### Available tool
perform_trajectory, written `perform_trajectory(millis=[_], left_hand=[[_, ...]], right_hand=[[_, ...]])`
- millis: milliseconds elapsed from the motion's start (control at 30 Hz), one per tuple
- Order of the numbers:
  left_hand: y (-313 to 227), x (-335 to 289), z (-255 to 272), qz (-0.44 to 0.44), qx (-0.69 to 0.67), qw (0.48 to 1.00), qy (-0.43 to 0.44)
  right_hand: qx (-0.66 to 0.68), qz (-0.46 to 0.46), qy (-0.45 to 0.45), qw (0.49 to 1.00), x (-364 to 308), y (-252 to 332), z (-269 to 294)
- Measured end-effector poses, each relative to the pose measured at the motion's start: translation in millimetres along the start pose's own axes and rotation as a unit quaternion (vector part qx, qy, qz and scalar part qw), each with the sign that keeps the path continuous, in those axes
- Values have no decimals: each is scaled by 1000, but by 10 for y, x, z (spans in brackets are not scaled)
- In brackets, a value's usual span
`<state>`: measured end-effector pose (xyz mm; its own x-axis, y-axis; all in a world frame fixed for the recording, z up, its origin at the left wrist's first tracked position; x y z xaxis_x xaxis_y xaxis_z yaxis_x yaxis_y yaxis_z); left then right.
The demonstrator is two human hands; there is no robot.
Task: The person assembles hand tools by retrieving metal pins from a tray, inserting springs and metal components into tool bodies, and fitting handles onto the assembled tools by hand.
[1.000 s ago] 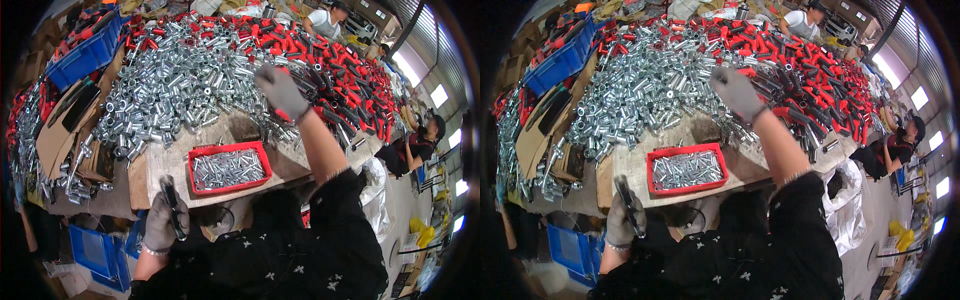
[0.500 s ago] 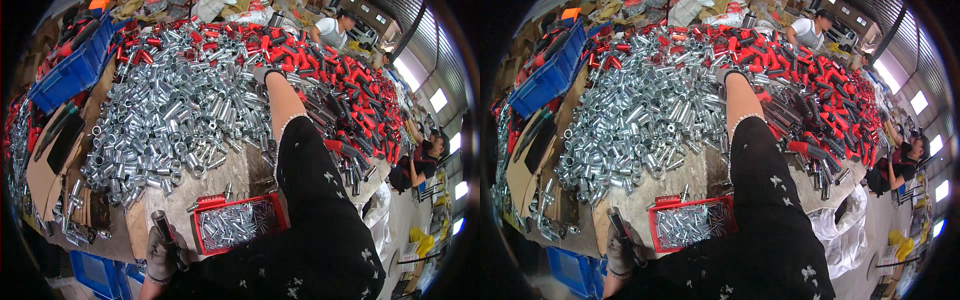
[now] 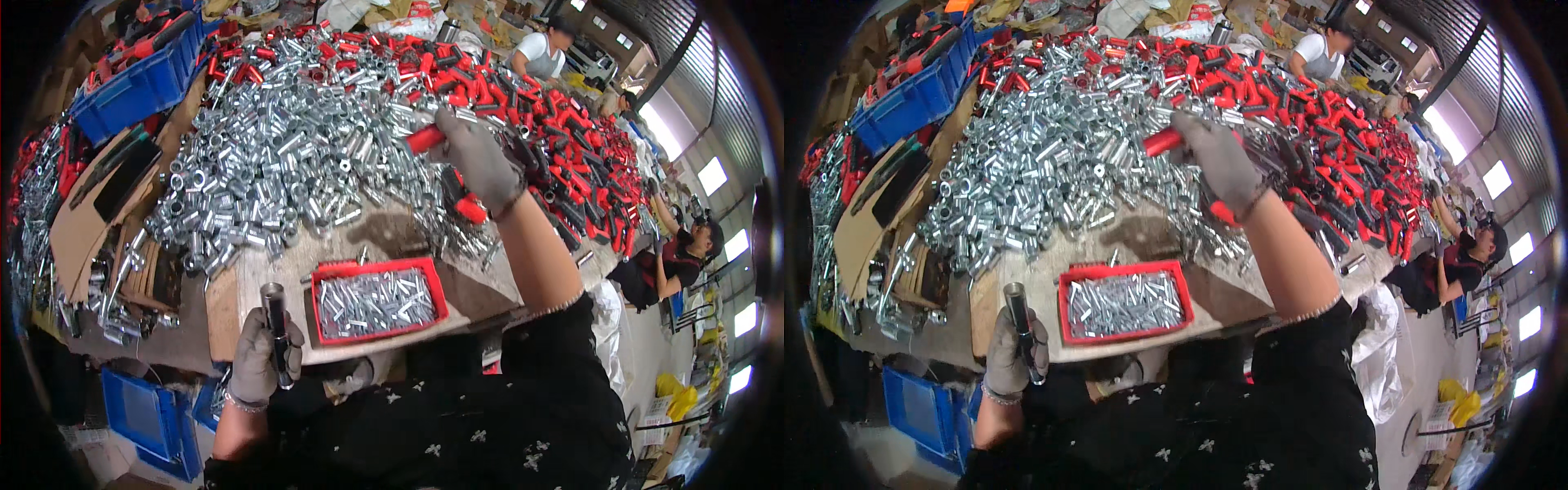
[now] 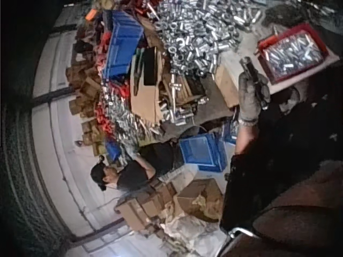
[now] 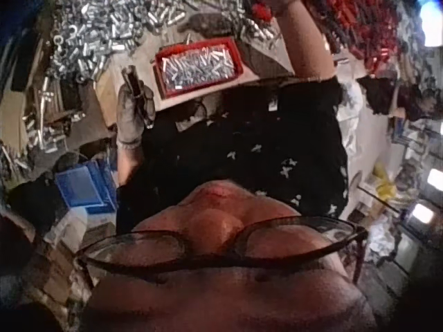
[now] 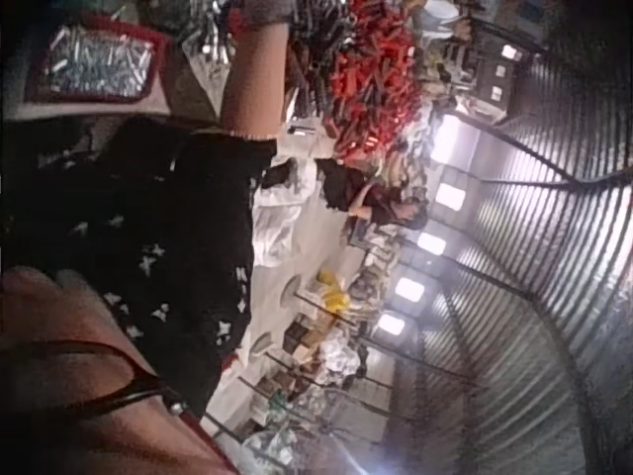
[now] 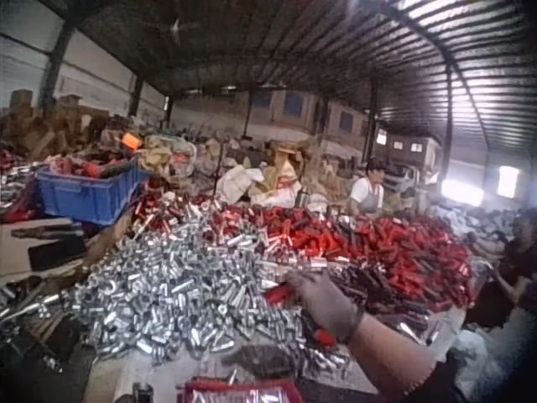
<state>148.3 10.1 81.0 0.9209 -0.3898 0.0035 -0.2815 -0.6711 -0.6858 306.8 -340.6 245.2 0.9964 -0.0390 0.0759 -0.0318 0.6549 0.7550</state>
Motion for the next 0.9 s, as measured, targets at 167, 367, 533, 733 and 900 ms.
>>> perform_trajectory(millis=[167,367,533,733,900], left_hand=[[165,-321,-376,78,150,984,50],[385,-366,-685,165,165,972,34],[536,-494,-677,213,196,955,71],[649,-539,-868,303,153,935,103],[767,-462,-947,308,203,921,126]], right_hand=[[86,85,64,991,-1344,-20,-271],[142,67,100,983,-2117,-146,-445],[171,94,109,975,-2474,-247,-585],[56,174,224,957,-2707,-293,-796],[-6,189,220,957,-2708,-325,-880]])
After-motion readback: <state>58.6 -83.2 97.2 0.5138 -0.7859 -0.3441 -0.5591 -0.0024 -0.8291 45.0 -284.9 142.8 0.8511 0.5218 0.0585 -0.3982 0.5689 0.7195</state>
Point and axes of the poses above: each hand's wrist, its own x-axis towards the middle knuckle, its own z-axis out of the back of the hand, y = z × x, the point moved 3 cm from there along x, towards the middle knuckle, and after that the axes turned 12 degrees about -x, right-handed, at the moved point
